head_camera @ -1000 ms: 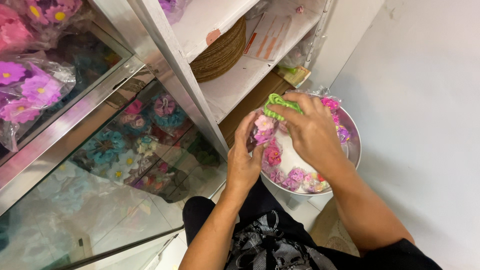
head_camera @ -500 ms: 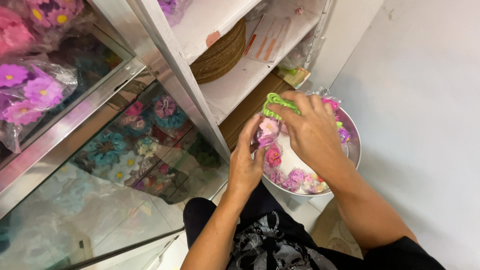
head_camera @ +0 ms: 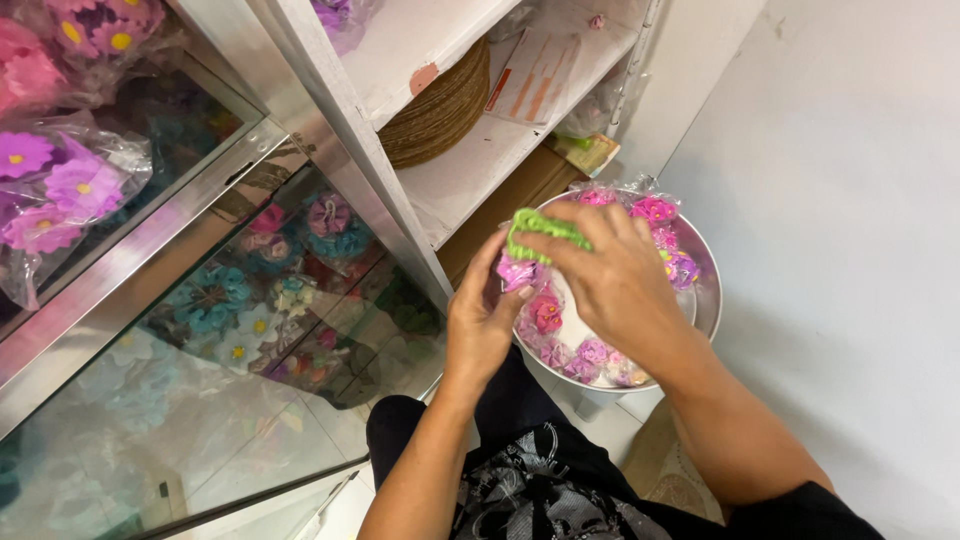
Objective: The person sits on the floor and wipes plastic-wrapped artificial flowers with a green cloth. They pick up the flowers from a metal tray, wipe them, and place them into a glass display cabinet.
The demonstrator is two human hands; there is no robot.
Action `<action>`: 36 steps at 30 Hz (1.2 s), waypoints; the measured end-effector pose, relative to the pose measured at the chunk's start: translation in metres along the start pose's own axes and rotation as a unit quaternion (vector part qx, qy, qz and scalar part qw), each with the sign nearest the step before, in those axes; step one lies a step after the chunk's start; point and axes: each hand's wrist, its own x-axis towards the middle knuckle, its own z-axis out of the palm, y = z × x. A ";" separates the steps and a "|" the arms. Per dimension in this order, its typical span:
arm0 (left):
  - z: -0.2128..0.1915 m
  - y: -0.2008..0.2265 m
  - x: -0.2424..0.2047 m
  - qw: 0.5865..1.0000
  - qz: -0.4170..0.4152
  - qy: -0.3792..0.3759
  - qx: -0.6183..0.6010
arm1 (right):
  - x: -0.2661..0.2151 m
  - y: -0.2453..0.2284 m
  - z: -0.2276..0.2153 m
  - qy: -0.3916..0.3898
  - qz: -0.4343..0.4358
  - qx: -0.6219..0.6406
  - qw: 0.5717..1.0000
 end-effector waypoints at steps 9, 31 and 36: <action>-0.002 -0.010 -0.004 0.909 -0.130 0.032 -0.394 | -0.001 0.016 -0.004 0.039 0.051 0.150 0.987; 0.008 -0.016 -0.003 0.830 -0.214 0.130 -0.498 | -0.045 -0.019 0.037 0.140 0.071 0.095 0.983; 0.014 -0.009 -0.009 0.822 -0.233 0.117 -0.506 | -0.037 -0.005 0.031 0.165 0.107 0.132 0.972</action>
